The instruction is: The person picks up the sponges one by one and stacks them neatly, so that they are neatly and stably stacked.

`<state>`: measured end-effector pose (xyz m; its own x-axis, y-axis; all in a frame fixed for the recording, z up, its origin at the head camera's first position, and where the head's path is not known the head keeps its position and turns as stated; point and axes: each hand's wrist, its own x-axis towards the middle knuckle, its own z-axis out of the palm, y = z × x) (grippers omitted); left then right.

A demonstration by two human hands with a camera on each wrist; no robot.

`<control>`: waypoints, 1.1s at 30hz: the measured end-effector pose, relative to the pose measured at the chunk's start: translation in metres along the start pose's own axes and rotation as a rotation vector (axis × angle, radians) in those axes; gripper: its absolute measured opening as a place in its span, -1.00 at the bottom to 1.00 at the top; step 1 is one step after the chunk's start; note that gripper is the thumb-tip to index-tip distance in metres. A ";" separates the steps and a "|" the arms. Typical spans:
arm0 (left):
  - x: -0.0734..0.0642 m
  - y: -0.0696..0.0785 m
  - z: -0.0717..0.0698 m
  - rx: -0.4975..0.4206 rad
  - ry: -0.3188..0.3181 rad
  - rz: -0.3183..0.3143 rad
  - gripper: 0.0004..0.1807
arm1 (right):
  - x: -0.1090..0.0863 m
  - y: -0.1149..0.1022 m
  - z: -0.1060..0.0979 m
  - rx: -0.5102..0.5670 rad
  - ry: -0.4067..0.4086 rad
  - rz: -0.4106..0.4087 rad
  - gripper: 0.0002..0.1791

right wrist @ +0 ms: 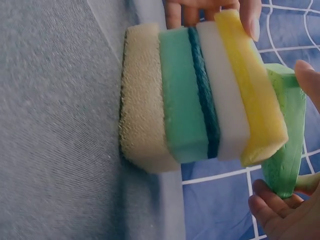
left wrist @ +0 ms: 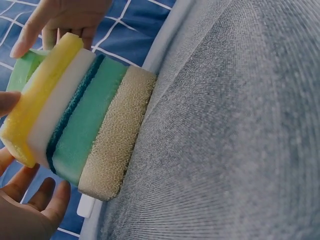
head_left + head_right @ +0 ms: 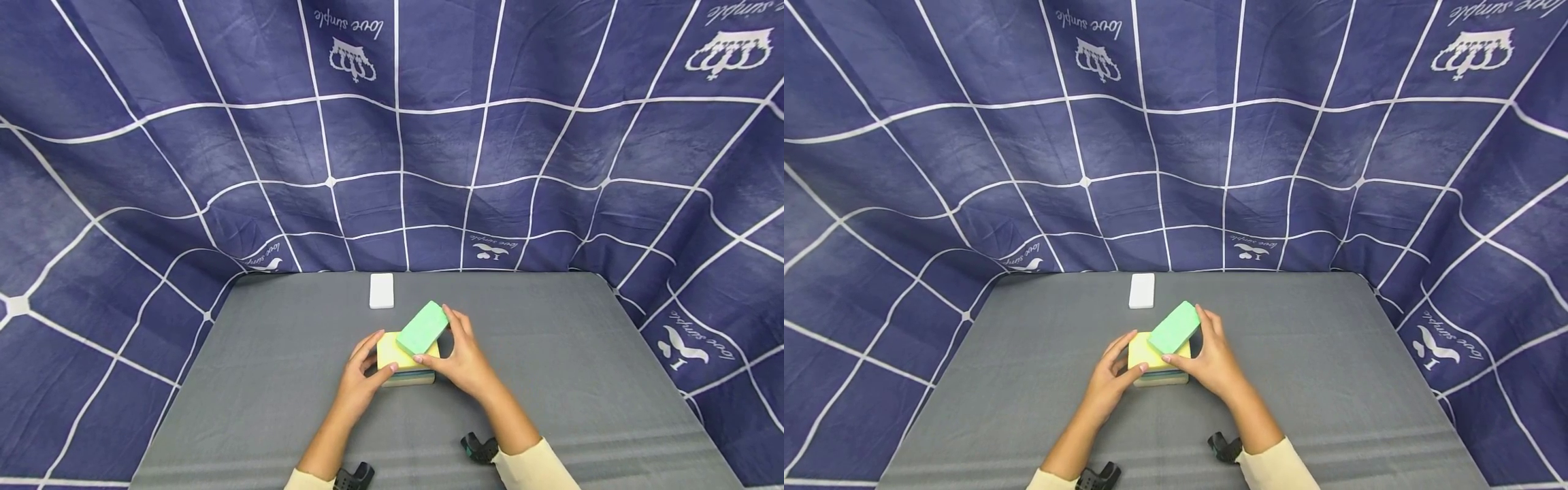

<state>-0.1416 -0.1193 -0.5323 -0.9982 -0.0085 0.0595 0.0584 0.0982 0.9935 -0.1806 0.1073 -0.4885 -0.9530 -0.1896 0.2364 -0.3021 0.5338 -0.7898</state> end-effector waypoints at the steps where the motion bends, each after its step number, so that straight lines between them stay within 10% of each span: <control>1: 0.000 0.000 0.000 0.002 -0.001 -0.003 -0.27 | -0.001 -0.001 0.001 -0.001 -0.005 0.003 0.28; 33: 0.000 -0.002 -0.002 -0.020 -0.026 0.039 -0.19 | -0.010 0.015 -0.008 0.029 0.029 -0.058 -0.05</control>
<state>-0.1417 -0.1214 -0.5337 -0.9951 0.0214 0.0963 0.0977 0.0784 0.9921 -0.1759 0.1238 -0.4987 -0.9344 -0.1951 0.2981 -0.3562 0.4981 -0.7906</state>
